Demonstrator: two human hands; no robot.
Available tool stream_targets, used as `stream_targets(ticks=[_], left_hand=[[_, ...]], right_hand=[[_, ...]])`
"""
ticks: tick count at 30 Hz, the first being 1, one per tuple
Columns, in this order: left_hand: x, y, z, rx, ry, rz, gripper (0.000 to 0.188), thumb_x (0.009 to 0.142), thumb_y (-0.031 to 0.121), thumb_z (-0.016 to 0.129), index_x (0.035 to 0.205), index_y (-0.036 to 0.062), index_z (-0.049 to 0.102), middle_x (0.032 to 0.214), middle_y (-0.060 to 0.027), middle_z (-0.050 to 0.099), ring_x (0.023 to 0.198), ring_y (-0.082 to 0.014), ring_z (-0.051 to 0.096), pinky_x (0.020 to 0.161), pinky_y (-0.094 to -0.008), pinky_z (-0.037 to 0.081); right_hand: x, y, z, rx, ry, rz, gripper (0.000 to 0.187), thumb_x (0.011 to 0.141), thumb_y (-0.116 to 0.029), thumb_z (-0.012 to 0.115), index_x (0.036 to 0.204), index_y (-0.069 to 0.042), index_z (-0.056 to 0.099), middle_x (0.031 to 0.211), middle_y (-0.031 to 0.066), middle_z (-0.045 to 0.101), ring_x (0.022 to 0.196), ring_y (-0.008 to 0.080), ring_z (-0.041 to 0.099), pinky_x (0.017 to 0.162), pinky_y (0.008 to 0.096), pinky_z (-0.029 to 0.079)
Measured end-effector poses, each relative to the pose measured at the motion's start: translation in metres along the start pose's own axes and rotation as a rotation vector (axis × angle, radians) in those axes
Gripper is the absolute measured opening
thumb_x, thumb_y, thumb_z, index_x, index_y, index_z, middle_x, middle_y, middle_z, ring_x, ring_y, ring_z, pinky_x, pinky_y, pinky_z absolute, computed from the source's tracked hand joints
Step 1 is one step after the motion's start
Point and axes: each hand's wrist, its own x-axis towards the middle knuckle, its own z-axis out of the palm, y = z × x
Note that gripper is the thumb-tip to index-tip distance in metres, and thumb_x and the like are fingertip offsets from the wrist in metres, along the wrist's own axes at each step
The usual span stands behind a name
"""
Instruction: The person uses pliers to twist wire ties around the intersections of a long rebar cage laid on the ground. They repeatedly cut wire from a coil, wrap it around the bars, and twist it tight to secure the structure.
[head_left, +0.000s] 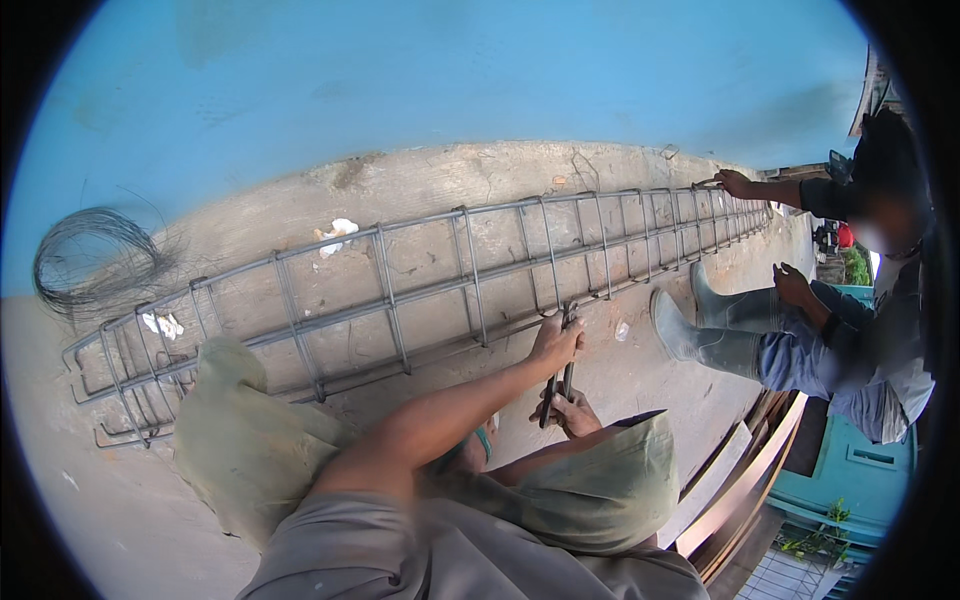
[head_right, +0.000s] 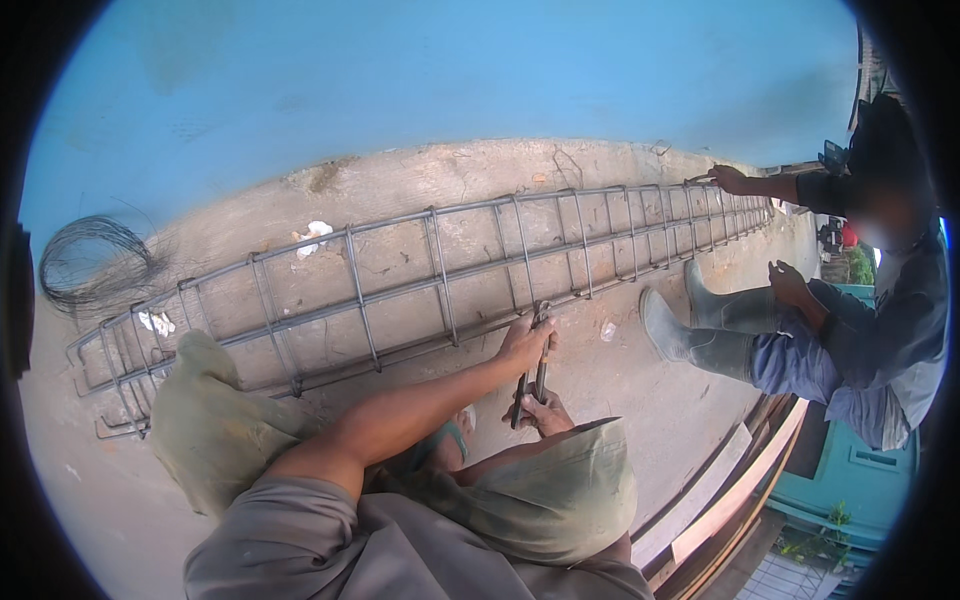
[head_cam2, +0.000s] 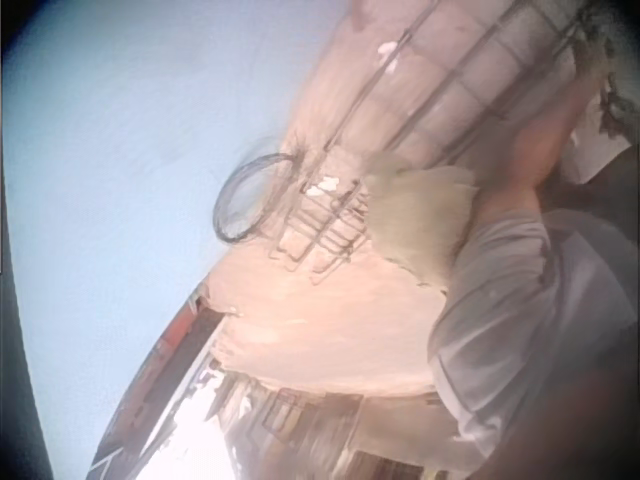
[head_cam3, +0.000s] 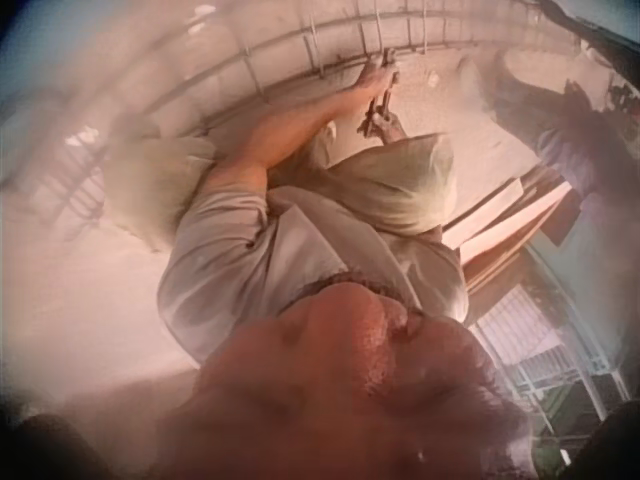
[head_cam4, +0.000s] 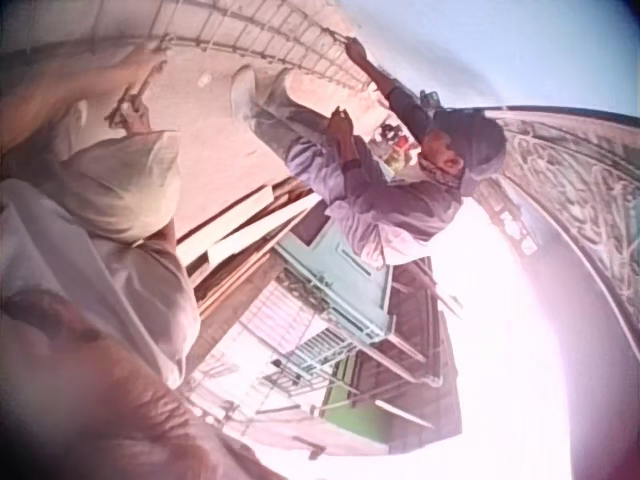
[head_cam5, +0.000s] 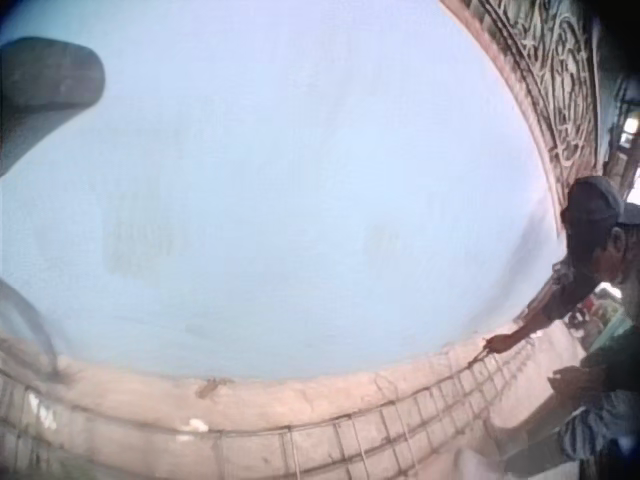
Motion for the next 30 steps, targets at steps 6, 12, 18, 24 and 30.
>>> stream_targets(ticks=[6, 12, 18, 24, 30], left_hand=[[-0.021, -0.030, -0.014, 0.703, -0.040, 0.166, 0.036, 0.100, 0.029, 0.047, 0.115, -0.0032, 0.051, 0.083, -0.0249, 0.065, 0.074, -0.0396, 0.066, 0.069, -0.0451, 0.050], [-0.027, -0.016, -0.012, 1.053, -0.126, 0.269, 0.037, 0.101, 0.030, 0.043, 0.108, -0.0038, 0.058, 0.071, -0.0282, 0.061, 0.072, -0.0465, 0.063, 0.068, -0.0491, 0.049], [-0.008, -0.028, -0.021, 1.095, -0.110, 0.212, 0.041, 0.100, 0.031, 0.044, 0.097, -0.0044, 0.065, 0.076, -0.0285, 0.064, 0.076, -0.0466, 0.063, 0.072, -0.0497, 0.049], [-0.024, -0.033, -0.014, 0.835, -0.114, 0.004, 0.040, 0.097, 0.028, 0.049, 0.087, -0.0068, 0.064, 0.088, -0.0298, 0.065, 0.087, -0.0445, 0.065, 0.080, -0.0500, 0.049], [-0.016, -0.071, -0.065, 1.178, 0.099, -0.097, 0.040, 0.097, 0.026, 0.048, 0.095, -0.0110, 0.064, 0.092, -0.0290, 0.067, 0.091, -0.0421, 0.066, 0.083, -0.0477, 0.051]], right_hand=[[0.007, 0.060, -0.025, 0.250, 0.308, -0.081, 0.026, 0.095, -0.021, 0.061, 0.111, -0.004, 0.050, 0.077, 0.0103, 0.061, 0.063, 0.0212, 0.066, 0.052, 0.0347, 0.057], [0.017, 0.044, -0.024, -0.193, 0.411, -0.195, 0.023, 0.094, -0.013, 0.059, 0.111, -0.005, 0.046, 0.076, 0.0096, 0.058, 0.060, 0.0191, 0.064, 0.048, 0.0314, 0.056], [0.038, 0.061, -0.024, 0.417, 0.597, -0.287, 0.009, 0.099, -0.013, 0.050, 0.104, -0.005, 0.053, 0.094, 0.0093, 0.060, 0.078, 0.0184, 0.063, 0.063, 0.0356, 0.058], [0.044, 0.038, -0.045, 0.632, 0.756, -0.600, 0.022, 0.100, -0.014, 0.046, 0.119, -0.004, 0.050, 0.124, 0.0151, 0.055, 0.120, 0.0309, 0.054, 0.097, 0.0513, 0.049], [0.023, -0.021, -0.074, 0.671, 0.486, -0.845, 0.029, 0.104, -0.032, 0.042, 0.103, -0.005, 0.053, 0.123, 0.0249, 0.059, 0.119, 0.0410, 0.057, 0.105, 0.0545, 0.043]])
